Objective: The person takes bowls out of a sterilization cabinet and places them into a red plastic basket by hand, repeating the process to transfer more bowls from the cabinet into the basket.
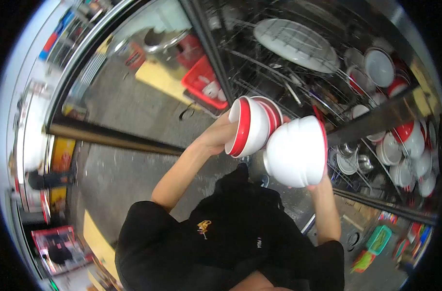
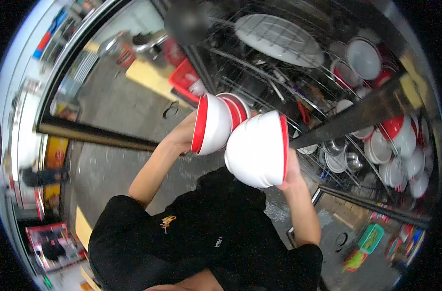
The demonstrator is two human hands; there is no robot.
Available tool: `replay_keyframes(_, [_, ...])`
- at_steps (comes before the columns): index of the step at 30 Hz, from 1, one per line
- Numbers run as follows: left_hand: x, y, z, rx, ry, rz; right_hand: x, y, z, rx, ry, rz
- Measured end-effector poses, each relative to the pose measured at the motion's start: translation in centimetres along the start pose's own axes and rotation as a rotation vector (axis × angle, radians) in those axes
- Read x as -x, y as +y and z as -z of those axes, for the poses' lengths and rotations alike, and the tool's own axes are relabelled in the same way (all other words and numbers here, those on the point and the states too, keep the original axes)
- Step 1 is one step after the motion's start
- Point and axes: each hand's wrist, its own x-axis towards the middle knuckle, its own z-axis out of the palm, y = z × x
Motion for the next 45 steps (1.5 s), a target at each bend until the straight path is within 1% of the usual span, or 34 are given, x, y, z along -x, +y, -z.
replay_keyframes(1, [1.7,-1.5,0.9,0.041,0.047,-0.051,-0.3,1.1,-0.6,0.014,-0.007,-0.053])
replay_keyframes(3, [5.4,-3.2,2.6,0.182,0.164,0.017,-0.7,3.3,-1.6,0.021,-0.157,-0.161])
replay_keyframes(4, [7.7,-3.1,2.9,0.077,0.250,0.025,-1.1,4.7,-2.0,0.006,-0.184,-0.187])
replay_keyframes(5, [9.6,-4.4,4.1,0.138,0.258,-0.035,-1.5,6.1,-2.3,0.041,-0.265,-0.255])
replay_keyframes(7, [14.2,-4.5,5.0,0.167,0.343,-0.079,-3.1,10.4,2.0,-0.057,-0.269,-0.469])
replay_keyframes(8, [15.8,-5.9,6.7,0.144,0.329,-0.116,-3.1,11.7,-0.9,-0.021,-0.345,-0.449])
replay_keyframes(9, [17.6,-6.4,7.4,0.225,0.396,-0.125,-3.2,13.3,-0.8,-0.009,-0.380,-0.510])
replay_keyframes(11, [21.7,-5.5,8.1,0.245,0.475,-0.086,-4.5,17.1,-2.9,-0.006,-0.375,-0.550])
replay_keyframes(14, [27.2,-8.7,12.6,0.281,0.584,-0.100,-5.5,22.7,-8.1,0.074,-0.349,-0.604])
replay_keyframes(15, [29.4,-9.4,14.1,0.306,0.625,-0.111,-6.2,24.9,-8.8,0.093,-0.365,-0.645])
replay_keyframes(16, [31.7,-10.0,15.4,0.317,0.610,-0.191,-7.0,27.2,-9.2,-0.074,-0.341,-0.752])
replay_keyframes(17, [33.5,-12.3,17.5,0.338,0.655,-0.252,-7.5,29.9,-9.6,-0.246,-0.298,-0.857])
replay_keyframes(18, [37.7,-12.5,20.5,0.330,0.753,-0.259,-9.3,35.5,-11.4,-0.205,-0.317,-0.947])
replay_keyframes(20, [41.3,-12.1,21.8,0.340,0.836,-0.197,-10.0,40.3,-11.0,-0.300,-0.332,-0.994])
replay_keyframes(21, [43.0,-12.4,23.2,0.354,0.862,-0.208,-10.5,42.3,-12.6,-0.355,-0.349,-1.004])
replay_keyframes(22, [44.6,-12.9,24.2,0.365,0.878,-0.239,-10.7,43.4,-14.4,-0.275,-0.377,-1.040])
replay_keyframes(23, [45.7,-13.1,24.9,0.368,0.890,-0.271,-11.0,44.8,-15.0,-0.283,-0.372,-1.051])
replay_keyframes(24, [46.9,-13.1,25.8,0.368,0.941,-0.272,-11.6,46.6,-15.8,-0.306,-0.323,-1.093])
replay_keyframes(25, [47.8,-13.4,27.0,0.379,0.941,-0.266,-12.1,47.7,-16.2,-0.327,-0.264,-1.132])
replay_keyframes(26, [48.8,-13.9,28.2,0.377,0.971,-0.264,-12.7,49.1,-16.5,-0.323,-0.244,-1.133])
replay_keyframes(28, [50.0,-14.2,30.3,0.406,0.999,-0.252,-14.5,51.9,-16.9,-0.704,-0.179,-1.330])
replay_keyframes(29, [50.3,-14.1,31.4,0.418,0.992,-0.246,-15.2,52.5,-17.9,-0.702,-0.165,-1.323])
replay_keyframes(31, [50.7,-13.9,33.6,0.436,0.997,-0.247,-16.3,53.4,-20.1,-0.153,-0.293,-1.142])
replay_keyframes(32, [50.7,-13.1,34.7,0.449,1.019,-0.212,-17.6,54.0,-20.4,-0.162,-0.355,-1.177])
replay_keyframes(33, [50.8,-12.8,36.1,0.447,1.007,-0.205,-18.8,54.4,-20.9,-0.166,-0.350,-1.165])
replay_keyframes(35, [50.7,-12.1,39.1,0.475,0.998,-0.145,-21.1,55.1,-22.5,-0.033,-0.457,-1.163])
replay_keyframes(36, [50.6,-11.0,40.5,0.544,0.990,-0.161,-22.2,55.4,-23.5,-0.065,-0.394,-1.184])
replay_keyframes(37, [50.6,-11.4,42.4,0.601,0.945,-0.205,-23.4,55.7,-24.4,-0.068,-0.396,-1.157])
replay_keyframes(39, [49.8,-10.9,46.2,0.569,0.839,-0.266,-25.5,56.1,-26.3,0.111,-0.450,-1.102])
replay_keyframes(40, [49.8,-9.8,47.7,0.561,0.838,-0.227,-26.6,56.5,-27.3,0.035,-0.426,-1.110])
replay_keyframes(41, [49.7,-8.4,48.8,0.526,0.835,-0.241,-27.8,56.8,-27.9,0.117,-0.451,-1.063])
replay_keyframes(43, [49.0,-7.1,51.8,0.642,0.854,-0.267,-29.5,56.7,-29.8,0.179,-0.414,-1.011])
replay_keyframes(44, [48.2,-7.6,53.8,0.525,0.919,-0.221,-30.4,56.6,-30.6,0.175,-0.430,-0.987])
replay_keyframes(45, [48.1,-7.4,55.4,0.711,0.805,-0.230,-31.2,56.5,-31.1,0.181,-0.435,-0.987])
